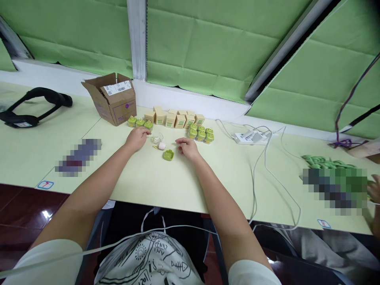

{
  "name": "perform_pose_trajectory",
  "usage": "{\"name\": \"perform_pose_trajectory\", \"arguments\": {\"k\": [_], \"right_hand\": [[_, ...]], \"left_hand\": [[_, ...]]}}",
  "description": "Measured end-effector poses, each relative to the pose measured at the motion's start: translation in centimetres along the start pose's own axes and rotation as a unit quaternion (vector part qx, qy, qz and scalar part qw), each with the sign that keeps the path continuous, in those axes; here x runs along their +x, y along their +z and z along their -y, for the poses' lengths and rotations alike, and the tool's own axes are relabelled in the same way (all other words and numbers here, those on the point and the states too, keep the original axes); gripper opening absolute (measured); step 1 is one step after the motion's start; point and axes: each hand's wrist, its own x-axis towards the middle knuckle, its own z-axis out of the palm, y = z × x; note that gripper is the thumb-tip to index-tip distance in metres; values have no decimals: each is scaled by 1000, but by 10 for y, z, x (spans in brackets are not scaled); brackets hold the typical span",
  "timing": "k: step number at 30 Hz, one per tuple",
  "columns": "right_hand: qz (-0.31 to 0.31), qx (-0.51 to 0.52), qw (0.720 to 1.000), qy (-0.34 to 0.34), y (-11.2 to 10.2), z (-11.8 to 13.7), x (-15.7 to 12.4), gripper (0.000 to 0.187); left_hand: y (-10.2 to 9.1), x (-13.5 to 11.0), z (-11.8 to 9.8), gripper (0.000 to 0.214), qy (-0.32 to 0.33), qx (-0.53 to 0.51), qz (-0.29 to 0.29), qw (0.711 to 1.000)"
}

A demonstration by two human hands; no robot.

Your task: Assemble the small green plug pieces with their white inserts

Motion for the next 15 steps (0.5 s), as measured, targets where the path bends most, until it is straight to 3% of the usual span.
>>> {"name": "perform_pose_trajectory", "arguments": {"k": [15], "right_hand": [[-49, 17, 998, 40, -2, 2, 5, 15]], "left_hand": [[-5, -2, -13, 17, 41, -41, 41, 997]]}}
